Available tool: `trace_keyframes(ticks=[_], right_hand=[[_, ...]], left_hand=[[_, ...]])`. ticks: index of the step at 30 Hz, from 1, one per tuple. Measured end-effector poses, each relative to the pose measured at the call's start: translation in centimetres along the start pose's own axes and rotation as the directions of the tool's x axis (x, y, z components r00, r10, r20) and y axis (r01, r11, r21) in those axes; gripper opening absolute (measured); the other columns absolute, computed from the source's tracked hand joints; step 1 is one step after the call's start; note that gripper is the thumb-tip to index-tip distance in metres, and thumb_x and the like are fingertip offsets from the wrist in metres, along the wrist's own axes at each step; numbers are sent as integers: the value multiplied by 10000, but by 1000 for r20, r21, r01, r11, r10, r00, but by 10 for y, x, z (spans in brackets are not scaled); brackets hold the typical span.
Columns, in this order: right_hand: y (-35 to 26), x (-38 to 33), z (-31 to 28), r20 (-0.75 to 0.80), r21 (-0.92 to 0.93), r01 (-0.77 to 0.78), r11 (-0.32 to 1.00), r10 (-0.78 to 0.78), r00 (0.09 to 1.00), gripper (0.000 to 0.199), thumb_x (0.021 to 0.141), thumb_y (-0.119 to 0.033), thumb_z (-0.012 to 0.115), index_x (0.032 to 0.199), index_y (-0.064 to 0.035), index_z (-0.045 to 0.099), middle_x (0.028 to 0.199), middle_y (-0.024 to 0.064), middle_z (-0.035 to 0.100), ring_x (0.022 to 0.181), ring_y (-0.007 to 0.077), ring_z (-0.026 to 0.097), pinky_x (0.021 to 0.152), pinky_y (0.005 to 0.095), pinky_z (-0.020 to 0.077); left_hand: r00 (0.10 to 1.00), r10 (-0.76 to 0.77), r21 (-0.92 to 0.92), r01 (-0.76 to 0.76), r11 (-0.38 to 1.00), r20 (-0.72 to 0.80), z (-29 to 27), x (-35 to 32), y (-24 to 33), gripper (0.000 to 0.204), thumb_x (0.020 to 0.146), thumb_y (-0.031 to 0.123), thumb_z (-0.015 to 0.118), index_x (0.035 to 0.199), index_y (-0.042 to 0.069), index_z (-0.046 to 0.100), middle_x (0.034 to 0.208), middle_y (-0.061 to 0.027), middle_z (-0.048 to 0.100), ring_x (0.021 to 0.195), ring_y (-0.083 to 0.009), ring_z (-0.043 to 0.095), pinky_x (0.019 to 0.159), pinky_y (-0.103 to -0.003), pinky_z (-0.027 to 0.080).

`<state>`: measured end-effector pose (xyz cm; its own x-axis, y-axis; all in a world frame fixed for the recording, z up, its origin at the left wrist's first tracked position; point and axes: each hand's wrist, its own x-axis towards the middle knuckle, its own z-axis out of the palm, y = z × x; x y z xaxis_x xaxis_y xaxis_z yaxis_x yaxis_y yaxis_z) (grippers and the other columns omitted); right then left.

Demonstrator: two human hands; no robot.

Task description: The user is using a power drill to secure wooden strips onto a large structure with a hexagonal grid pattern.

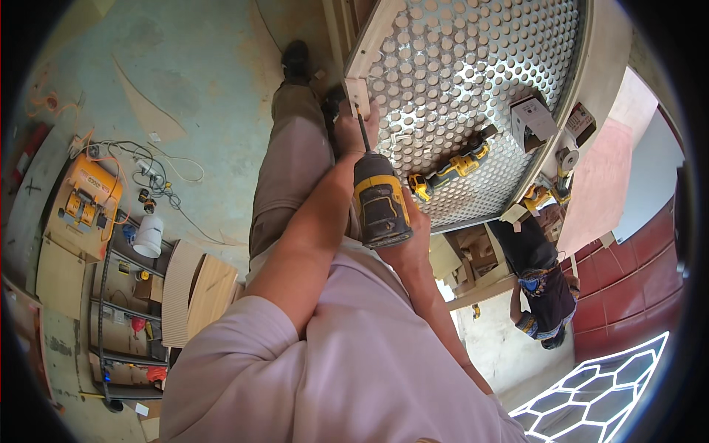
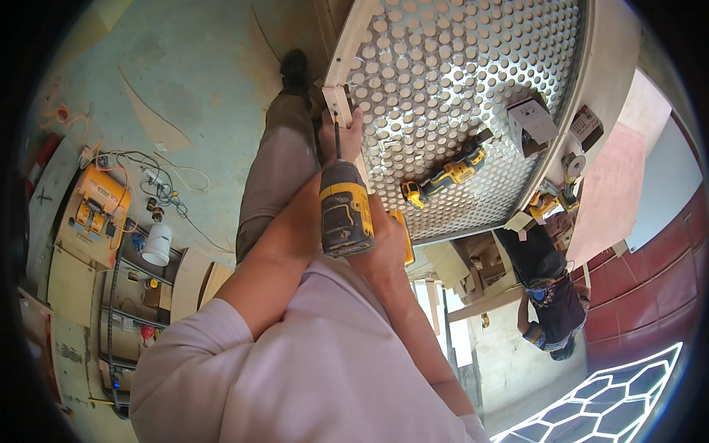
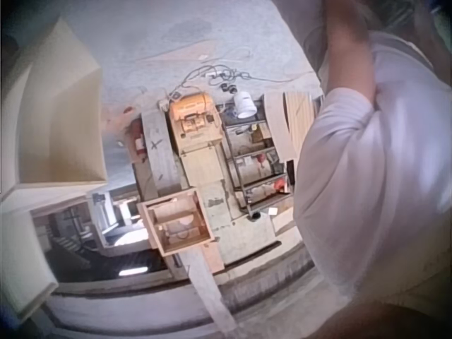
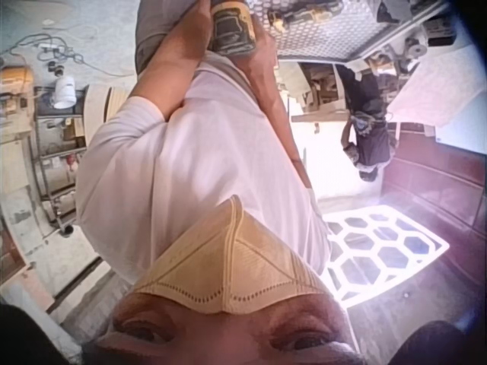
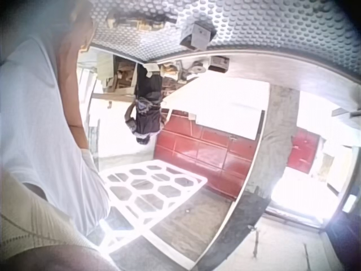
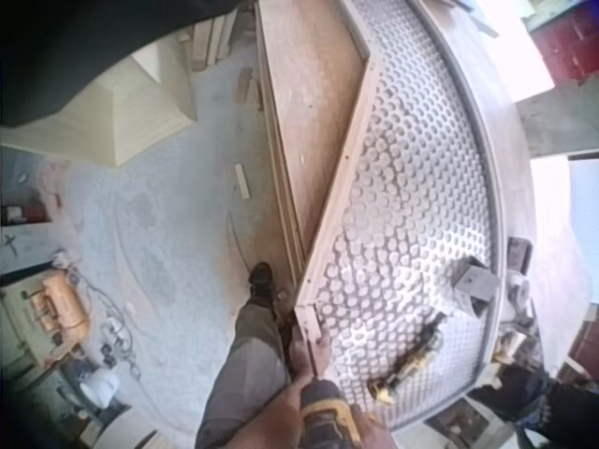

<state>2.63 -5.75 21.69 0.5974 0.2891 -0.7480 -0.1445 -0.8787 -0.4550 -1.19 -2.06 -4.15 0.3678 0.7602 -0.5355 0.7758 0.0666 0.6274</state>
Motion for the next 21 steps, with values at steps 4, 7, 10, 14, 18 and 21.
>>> trace_keyframes(ticks=[4,7,10,14,18,21], right_hand=[[0,0,1,10,-32,3,999,-3,1000,478,734,-167,842,1102,4,589,807,149,708,718,361,720,634,379,566],[1,-1,1,4,-32,10,999,-9,1000,497,727,-178,846,1107,15,589,790,152,702,711,363,719,625,385,564],[0,-1,1,-5,-37,16,999,-17,1000,487,728,-179,839,1102,-7,579,760,164,700,701,368,717,622,409,557],[-5,0,0,-16,-60,24,998,-25,1000,436,738,-174,823,1064,-37,569,712,175,690,696,379,714,620,431,550],[0,1,3,-3,-86,36,996,-36,999,437,724,-186,839,1030,-40,562,702,173,683,697,391,710,613,438,550],[8,5,2,-7,-62,32,998,-33,999,482,686,-198,874,1015,-43,557,711,172,684,703,402,708,614,441,556]], left_hand=[[1000,-17,-16,17,1000,2,-2,0,2,370,845,350,781,1009,59,623,855,-216,719,807,-437,709,704,-502,581],[1000,-26,-42,26,999,13,-4,-2,5,355,842,333,788,1020,68,632,867,-195,729,814,-422,717,716,-491,586],[1000,-15,-75,15,997,8,-4,-2,5,347,840,327,792,1025,76,640,871,-177,736,812,-408,723,721,-484,589],[1000,-14,-50,14,999,8,-5,-2,4,345,838,329,798,1005,72,641,861,-178,732,799,-404,723,717,-480,588],[1000,-26,-12,26,1000,2,-4,-2,5,361,837,338,799,992,58,633,845,-191,725,791,-409,719,706,-483,584],[999,-40,43,39,998,5,-3,-1,7,381,837,350,799,983,45,624,832,-201,718,788,-414,717,696,-488,581]])
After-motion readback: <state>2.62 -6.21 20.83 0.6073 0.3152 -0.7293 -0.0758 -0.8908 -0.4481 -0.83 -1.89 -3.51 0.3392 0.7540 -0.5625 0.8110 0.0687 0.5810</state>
